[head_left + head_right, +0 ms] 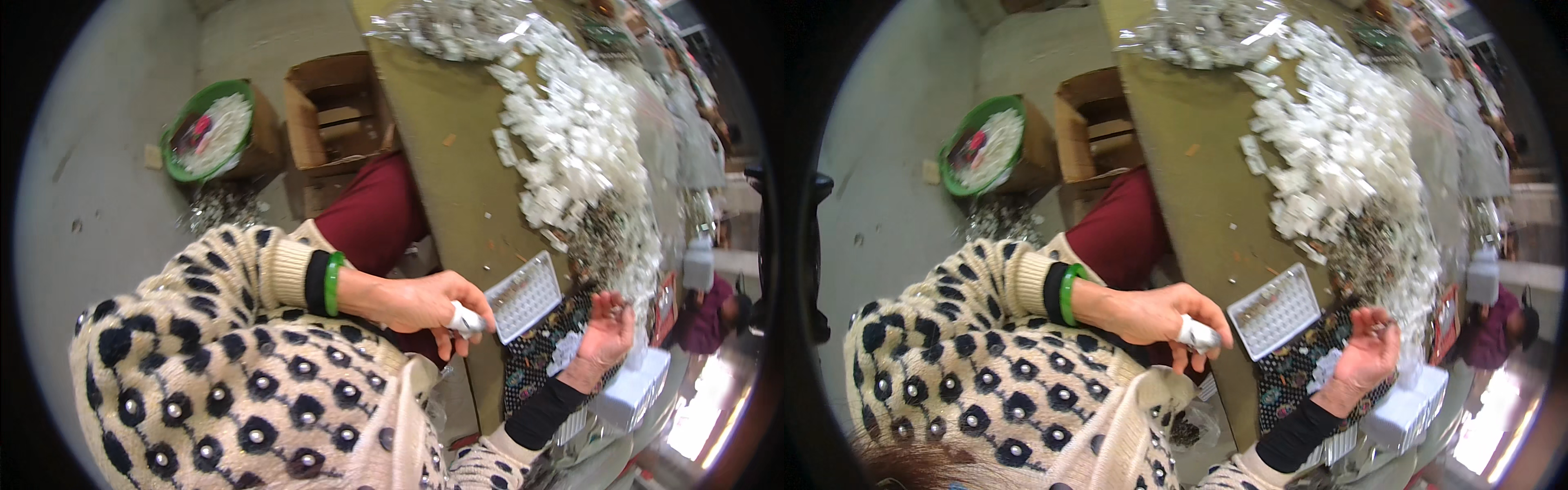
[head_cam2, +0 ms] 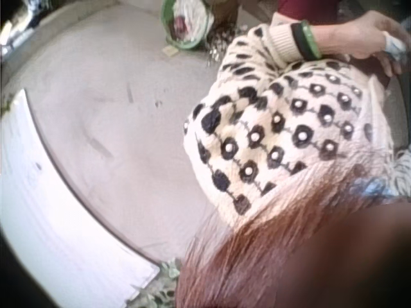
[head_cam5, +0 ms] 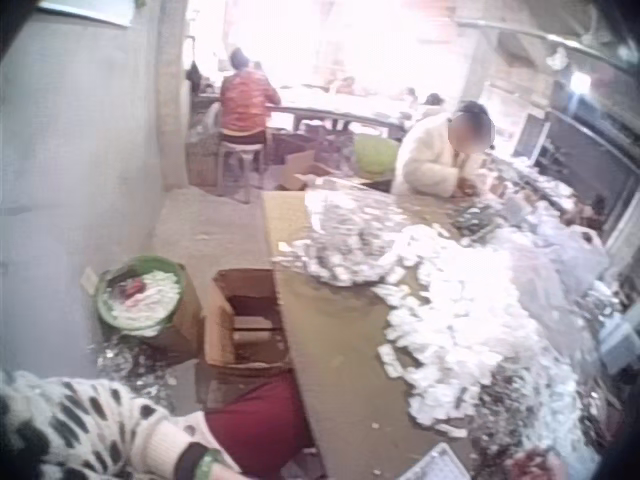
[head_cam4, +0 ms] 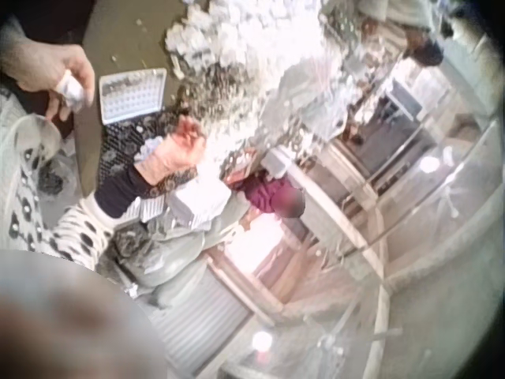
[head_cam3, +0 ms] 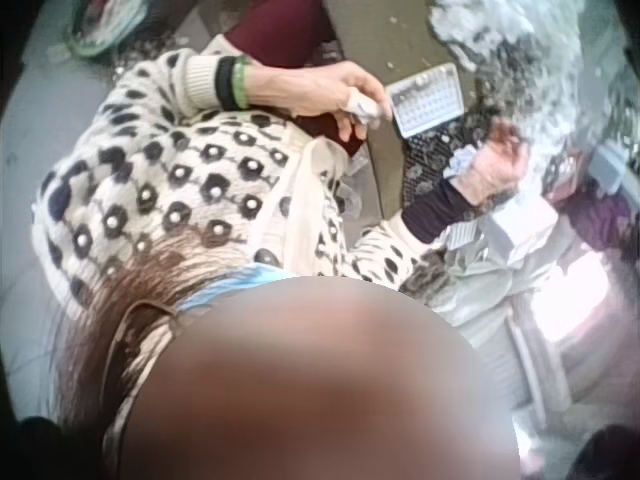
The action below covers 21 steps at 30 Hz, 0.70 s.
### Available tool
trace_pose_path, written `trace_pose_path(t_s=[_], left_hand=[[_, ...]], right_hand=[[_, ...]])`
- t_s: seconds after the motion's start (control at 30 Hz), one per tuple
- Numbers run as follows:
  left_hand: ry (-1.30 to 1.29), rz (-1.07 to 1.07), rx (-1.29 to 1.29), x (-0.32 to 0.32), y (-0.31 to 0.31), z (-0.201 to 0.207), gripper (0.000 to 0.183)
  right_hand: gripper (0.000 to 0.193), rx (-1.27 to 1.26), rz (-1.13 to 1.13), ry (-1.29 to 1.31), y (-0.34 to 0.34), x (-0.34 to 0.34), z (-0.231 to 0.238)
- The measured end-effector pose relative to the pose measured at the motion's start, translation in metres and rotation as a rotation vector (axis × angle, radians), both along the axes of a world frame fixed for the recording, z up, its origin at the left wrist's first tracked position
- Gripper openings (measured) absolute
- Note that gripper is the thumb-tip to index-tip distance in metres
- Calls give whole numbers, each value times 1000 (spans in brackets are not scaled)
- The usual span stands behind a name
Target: The person repeatedly picks small white plastic components and metal contacts from a table, applies adhesive from a small tube to the components, and places them into a white tray. The person handles items one at a time and continues the cycle throughout the clip.
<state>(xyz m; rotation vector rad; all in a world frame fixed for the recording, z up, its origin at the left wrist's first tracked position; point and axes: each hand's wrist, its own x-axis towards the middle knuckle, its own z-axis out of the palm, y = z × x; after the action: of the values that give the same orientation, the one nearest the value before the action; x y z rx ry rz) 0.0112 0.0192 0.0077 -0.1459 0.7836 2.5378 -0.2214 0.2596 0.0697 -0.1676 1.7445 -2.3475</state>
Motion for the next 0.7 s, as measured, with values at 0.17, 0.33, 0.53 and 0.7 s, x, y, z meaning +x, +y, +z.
trace_pose_path(t_s=[0.17,0.33,0.53,0.7], left_hand=[[94,156,106,-19,-12,10,24],[115,244,-69,-32,-15,27,27],[63,178,-139,-36,-15,36,24],[368,322,-651,-33,-13,39,16]], right_hand=[[14,-479,363,-216,-37,60,2],[18,-569,365,-257,-70,117,5],[20,-471,372,-170,-78,143,1],[15,247,101,302,-75,153,8]])
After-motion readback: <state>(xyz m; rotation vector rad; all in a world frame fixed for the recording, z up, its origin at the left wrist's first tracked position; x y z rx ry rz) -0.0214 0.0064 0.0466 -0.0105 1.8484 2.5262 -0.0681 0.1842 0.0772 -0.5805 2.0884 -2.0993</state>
